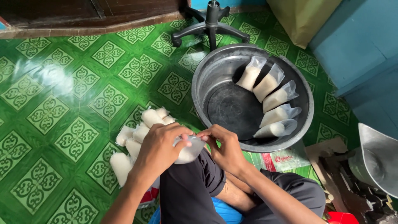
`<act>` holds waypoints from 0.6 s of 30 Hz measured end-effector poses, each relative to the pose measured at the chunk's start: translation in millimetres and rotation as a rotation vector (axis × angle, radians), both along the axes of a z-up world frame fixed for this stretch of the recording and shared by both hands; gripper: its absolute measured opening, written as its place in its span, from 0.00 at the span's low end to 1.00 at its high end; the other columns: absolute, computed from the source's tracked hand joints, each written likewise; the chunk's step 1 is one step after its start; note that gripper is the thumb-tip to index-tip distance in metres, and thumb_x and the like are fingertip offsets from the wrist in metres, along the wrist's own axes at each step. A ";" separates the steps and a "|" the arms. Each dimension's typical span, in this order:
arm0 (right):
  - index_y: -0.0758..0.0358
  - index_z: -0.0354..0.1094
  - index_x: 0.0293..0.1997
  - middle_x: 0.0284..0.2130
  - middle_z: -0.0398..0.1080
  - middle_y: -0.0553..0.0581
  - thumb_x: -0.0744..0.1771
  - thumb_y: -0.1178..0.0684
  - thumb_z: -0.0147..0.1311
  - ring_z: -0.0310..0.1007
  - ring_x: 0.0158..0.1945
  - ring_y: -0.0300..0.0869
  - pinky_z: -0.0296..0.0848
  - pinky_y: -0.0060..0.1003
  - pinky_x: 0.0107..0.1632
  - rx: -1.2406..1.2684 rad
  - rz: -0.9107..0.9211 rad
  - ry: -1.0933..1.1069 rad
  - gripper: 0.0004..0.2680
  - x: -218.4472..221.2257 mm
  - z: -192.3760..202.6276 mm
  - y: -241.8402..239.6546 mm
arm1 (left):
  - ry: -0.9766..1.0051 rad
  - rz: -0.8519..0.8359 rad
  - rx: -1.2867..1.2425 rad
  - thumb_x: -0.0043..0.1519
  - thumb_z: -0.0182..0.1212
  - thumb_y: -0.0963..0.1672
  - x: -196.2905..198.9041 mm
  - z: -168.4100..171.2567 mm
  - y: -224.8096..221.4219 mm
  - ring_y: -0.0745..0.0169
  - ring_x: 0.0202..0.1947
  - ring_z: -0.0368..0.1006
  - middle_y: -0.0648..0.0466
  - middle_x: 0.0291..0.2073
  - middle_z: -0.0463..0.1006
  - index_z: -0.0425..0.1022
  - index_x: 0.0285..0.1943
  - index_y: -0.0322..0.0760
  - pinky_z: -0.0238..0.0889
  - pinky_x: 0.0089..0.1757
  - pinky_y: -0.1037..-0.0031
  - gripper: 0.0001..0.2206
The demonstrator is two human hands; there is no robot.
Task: Tying small plastic bags filled with white powder by twisting the tops and knotting them.
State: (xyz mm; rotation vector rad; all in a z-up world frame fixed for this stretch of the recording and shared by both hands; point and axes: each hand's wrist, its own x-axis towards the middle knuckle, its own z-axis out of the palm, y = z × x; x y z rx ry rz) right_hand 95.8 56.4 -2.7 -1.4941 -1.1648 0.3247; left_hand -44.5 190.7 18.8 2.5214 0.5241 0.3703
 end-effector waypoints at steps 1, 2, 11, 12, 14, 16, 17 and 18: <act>0.63 0.76 0.36 0.25 0.73 0.58 0.66 0.62 0.53 0.73 0.27 0.45 0.72 0.37 0.34 0.001 0.002 0.017 0.05 0.0 0.7 -0.9 | -0.025 0.019 0.031 0.52 0.68 0.43 0.8 -5.2 1.4 0.62 0.36 0.79 0.65 0.27 0.78 0.79 0.37 0.52 0.63 0.49 0.66 0.07; 0.63 0.76 0.36 0.25 0.73 0.58 0.66 0.62 0.53 0.73 0.27 0.45 0.72 0.37 0.34 0.001 0.002 0.018 0.05 0.0 1.3 -1.5 | -0.024 0.019 0.030 0.52 0.68 0.43 0.6 -1.0 0.2 0.62 0.36 0.79 0.65 0.27 0.78 0.79 0.37 0.52 0.63 0.49 0.66 0.07; 0.61 0.76 0.35 0.26 0.73 0.57 0.65 0.60 0.55 0.72 0.26 0.44 0.72 0.38 0.34 0.021 0.009 0.025 0.03 -6.3 1.2 -2.5 | 0.083 0.032 -0.143 0.51 0.69 0.43 -7.2 27.9 -0.5 0.54 0.40 0.80 0.59 0.32 0.81 0.80 0.37 0.50 0.71 0.44 0.63 0.07; 0.61 0.76 0.35 0.25 0.73 0.57 0.65 0.60 0.56 0.72 0.26 0.43 0.72 0.38 0.34 0.025 0.012 0.035 0.03 -6.9 0.5 -2.3 | 0.167 -0.035 -0.130 0.49 0.71 0.44 -7.1 36.9 -2.9 0.47 0.46 0.76 0.54 0.42 0.77 0.76 0.47 0.45 0.66 0.49 0.57 0.17; 0.61 0.76 0.34 0.25 0.74 0.57 0.65 0.60 0.56 0.72 0.26 0.43 0.72 0.38 0.34 0.030 0.015 0.042 0.03 -7.5 -1.1 -2.6 | 0.249 -0.102 -0.116 0.46 0.74 0.45 -3.8 49.5 -6.2 0.39 0.52 0.71 0.49 0.52 0.72 0.72 0.57 0.40 0.61 0.54 0.51 0.28; 0.61 0.76 0.35 0.25 0.73 0.58 0.65 0.60 0.56 0.73 0.26 0.45 0.72 0.38 0.34 0.020 0.025 0.024 0.03 -8.1 -3.3 -4.0 | 0.429 -0.151 -0.059 0.47 0.75 0.50 1.8 56.4 -8.2 0.40 0.57 0.67 0.48 0.56 0.66 0.62 0.67 0.39 0.55 0.57 0.49 0.38; 0.61 0.76 0.35 0.25 0.73 0.58 0.65 0.60 0.56 0.73 0.26 0.45 0.72 0.38 0.34 0.019 0.026 0.023 0.03 -8.1 -3.0 -3.8 | 0.427 -0.150 -0.060 0.47 0.75 0.50 6.7 53.2 -6.6 0.40 0.57 0.67 0.48 0.56 0.66 0.62 0.67 0.39 0.55 0.57 0.49 0.38; 0.61 0.76 0.35 0.25 0.73 0.58 0.65 0.60 0.56 0.72 0.26 0.46 0.72 0.38 0.34 0.012 0.024 0.006 0.03 -8.6 -2.9 -4.1 | 0.536 -0.153 0.005 0.47 0.72 0.53 11.5 49.7 -5.1 0.39 0.55 0.67 0.47 0.55 0.65 0.60 0.68 0.39 0.57 0.55 0.51 0.40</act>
